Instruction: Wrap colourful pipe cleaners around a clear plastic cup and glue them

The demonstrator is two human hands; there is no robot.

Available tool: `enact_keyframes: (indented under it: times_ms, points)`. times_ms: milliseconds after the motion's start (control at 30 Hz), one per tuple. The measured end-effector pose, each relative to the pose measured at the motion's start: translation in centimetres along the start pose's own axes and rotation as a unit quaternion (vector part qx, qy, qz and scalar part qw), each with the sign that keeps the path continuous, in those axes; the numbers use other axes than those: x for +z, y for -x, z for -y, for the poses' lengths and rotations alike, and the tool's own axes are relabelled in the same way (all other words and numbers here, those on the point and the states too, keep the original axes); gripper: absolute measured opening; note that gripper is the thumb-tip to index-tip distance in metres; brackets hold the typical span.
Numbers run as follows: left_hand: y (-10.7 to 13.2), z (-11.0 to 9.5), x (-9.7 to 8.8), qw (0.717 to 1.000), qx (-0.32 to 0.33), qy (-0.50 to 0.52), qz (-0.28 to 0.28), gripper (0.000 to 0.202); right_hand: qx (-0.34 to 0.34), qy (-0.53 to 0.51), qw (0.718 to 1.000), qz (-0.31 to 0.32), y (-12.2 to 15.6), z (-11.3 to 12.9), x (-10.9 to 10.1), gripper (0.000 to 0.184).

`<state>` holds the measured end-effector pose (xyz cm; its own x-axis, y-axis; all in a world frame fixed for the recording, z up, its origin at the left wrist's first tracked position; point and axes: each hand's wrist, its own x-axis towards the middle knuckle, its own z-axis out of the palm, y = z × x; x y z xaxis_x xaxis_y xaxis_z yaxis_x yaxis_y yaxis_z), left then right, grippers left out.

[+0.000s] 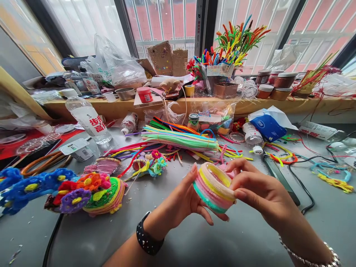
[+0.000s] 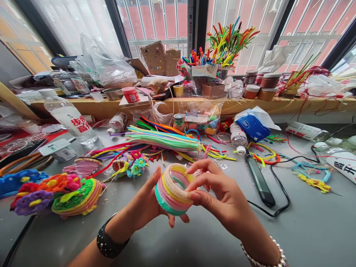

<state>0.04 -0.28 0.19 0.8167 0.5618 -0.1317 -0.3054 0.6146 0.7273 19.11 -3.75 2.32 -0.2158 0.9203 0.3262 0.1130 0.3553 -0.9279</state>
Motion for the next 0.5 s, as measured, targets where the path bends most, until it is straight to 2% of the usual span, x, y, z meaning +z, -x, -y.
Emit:
enact_keyframes:
  times_ms: [100,200,300,400,500]
  points:
    - [-0.1,-0.1,0.1,0.998,0.017,-0.037,-0.049,0.07,0.022,-0.051,0.998,-0.003,-0.3,-0.6,0.1,0.012]
    - [-0.1,-0.3,0.2,0.986,0.07,-0.075,-0.133,0.069,0.03,-0.069,0.997,-0.015,-0.4,-1.0,0.1,0.012]
    - [0.0,-0.3,0.5,0.965,0.14,-0.111,-0.192,0.067,0.049,-0.059,0.994,-0.077,-0.4,-0.9,0.5,0.016]
    - [0.2,-0.2,1.0,0.964,0.156,-0.121,-0.177,0.067,0.065,-0.055,0.99,-0.108,-0.4,-0.8,1.1,0.016]
    - [0.2,0.0,1.4,0.965,0.16,-0.123,-0.166,0.066,0.052,-0.022,0.996,-0.073,-0.5,-1.0,1.5,0.015]
